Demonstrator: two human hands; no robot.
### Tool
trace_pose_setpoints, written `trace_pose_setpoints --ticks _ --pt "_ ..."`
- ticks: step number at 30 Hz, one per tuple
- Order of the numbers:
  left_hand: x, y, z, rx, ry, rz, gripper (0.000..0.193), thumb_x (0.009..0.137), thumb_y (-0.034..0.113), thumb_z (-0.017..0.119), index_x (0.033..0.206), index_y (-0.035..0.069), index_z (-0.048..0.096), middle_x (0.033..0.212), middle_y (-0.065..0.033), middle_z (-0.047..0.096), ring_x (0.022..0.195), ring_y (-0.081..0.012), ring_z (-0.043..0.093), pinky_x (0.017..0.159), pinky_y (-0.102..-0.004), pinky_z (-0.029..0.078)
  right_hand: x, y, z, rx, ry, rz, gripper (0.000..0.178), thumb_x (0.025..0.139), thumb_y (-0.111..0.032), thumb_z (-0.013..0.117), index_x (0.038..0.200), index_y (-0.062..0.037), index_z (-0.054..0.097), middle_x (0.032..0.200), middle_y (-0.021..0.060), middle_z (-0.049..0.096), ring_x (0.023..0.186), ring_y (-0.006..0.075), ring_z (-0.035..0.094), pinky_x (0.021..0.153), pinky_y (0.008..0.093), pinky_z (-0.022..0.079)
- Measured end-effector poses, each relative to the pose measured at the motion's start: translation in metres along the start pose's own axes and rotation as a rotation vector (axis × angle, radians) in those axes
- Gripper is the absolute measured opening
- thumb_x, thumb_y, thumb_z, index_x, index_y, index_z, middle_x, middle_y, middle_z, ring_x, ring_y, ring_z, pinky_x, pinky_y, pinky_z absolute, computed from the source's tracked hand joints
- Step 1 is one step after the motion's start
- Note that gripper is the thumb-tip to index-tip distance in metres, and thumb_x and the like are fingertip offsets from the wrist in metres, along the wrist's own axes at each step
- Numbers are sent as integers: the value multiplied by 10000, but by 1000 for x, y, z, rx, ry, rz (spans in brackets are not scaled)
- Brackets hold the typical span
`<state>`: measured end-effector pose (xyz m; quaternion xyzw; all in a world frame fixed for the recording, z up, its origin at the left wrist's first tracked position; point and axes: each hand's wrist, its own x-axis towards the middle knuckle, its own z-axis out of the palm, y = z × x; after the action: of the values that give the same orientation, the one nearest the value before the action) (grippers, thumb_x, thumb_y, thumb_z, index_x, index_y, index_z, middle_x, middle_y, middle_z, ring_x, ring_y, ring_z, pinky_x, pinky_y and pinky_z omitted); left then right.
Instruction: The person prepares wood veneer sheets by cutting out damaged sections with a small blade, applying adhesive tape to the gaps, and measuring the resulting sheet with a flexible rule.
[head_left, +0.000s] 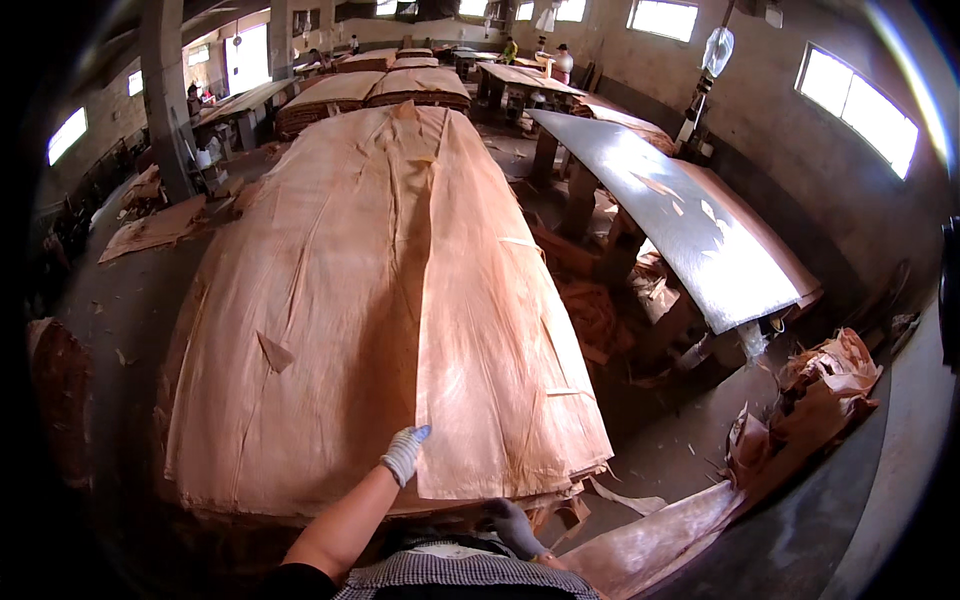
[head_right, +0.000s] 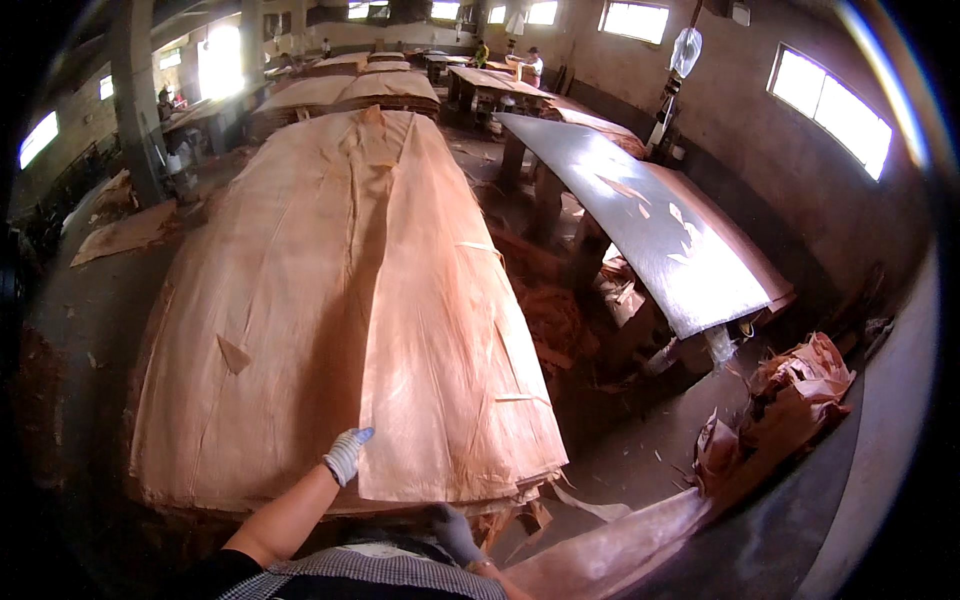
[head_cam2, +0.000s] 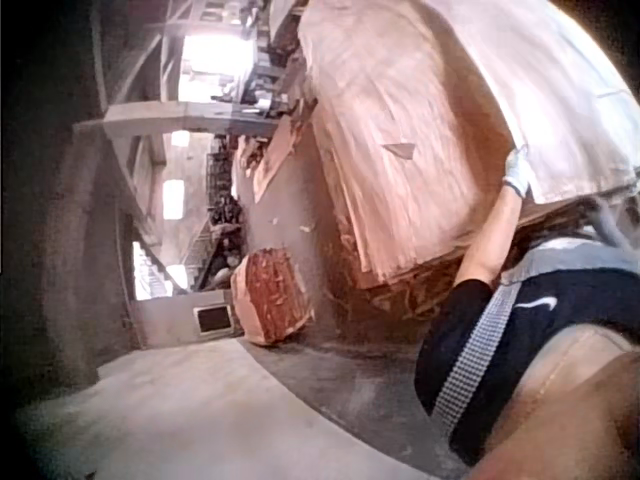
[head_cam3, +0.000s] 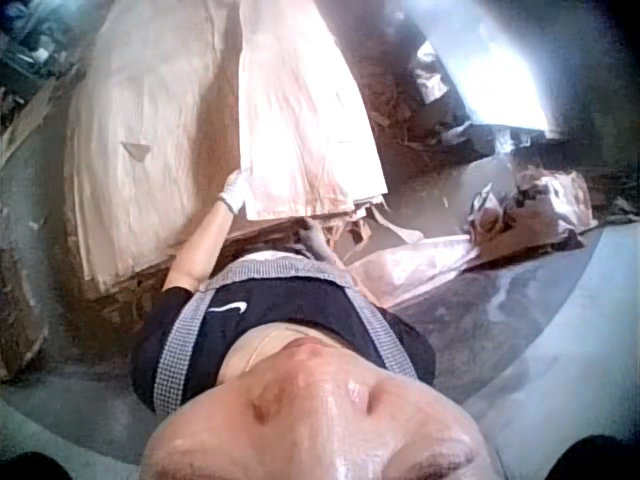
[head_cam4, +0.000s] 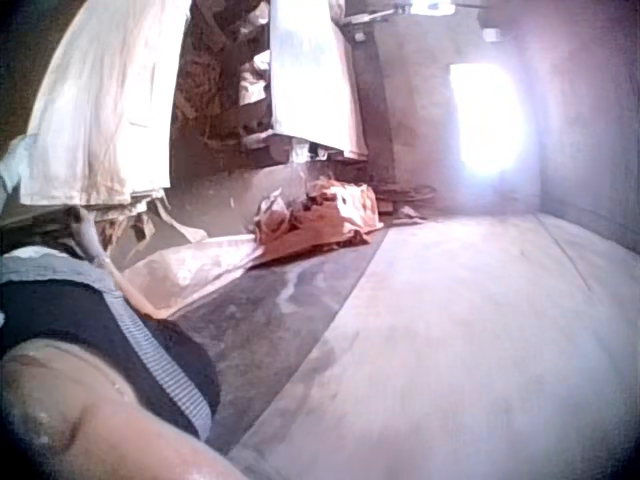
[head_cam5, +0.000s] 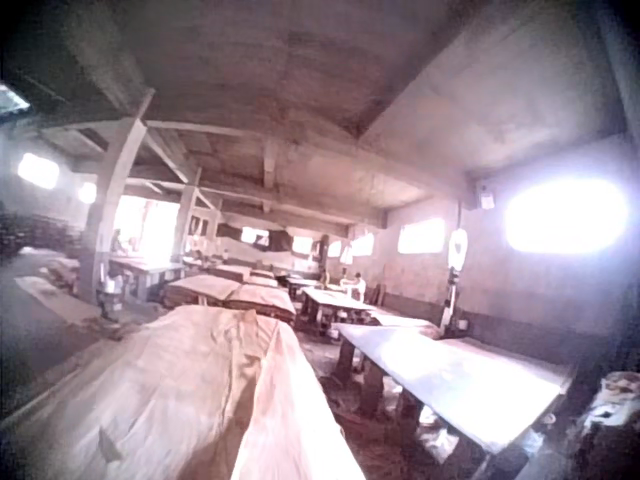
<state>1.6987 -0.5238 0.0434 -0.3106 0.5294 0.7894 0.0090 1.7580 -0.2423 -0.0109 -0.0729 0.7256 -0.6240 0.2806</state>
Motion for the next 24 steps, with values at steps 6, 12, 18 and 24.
trace_pose_setpoints --ticks 6,12,18,24 --pt "-1 -2 -9 -180 -187 -53 241 860 235 655 983 28 636 871 -52 651 762 -189 614 717 -330 519 -43 -136 -2 189 307 33 102 919 -127 582 958 -33 569 666 10 564 453 79 483 403 228 363" --pt "1 4 -18 -107 -179 -86 280 867 260 645 1003 14 641 901 -68 656 818 -185 597 771 -339 489 -40 -139 17 105 346 -45 117 884 -127 619 807 -61 559 543 -44 462 418 48 400 388 215 289" --pt "-21 -13 -19 55 -269 -105 264 894 251 606 975 4 650 923 -68 664 853 -198 604 859 -324 453 -65 -146 18 315 398 22 124 880 -134 624 788 -64 580 530 -53 460 398 42 379 374 212 259" --pt "-15 -1 -4 195 -129 -357 451 863 381 605 1197 80 574 1100 -132 628 926 -320 595 739 -476 497 -58 -145 47 251 302 -21 194 872 -104 631 1049 -24 621 566 -47 483 418 54 392 389 220 288"
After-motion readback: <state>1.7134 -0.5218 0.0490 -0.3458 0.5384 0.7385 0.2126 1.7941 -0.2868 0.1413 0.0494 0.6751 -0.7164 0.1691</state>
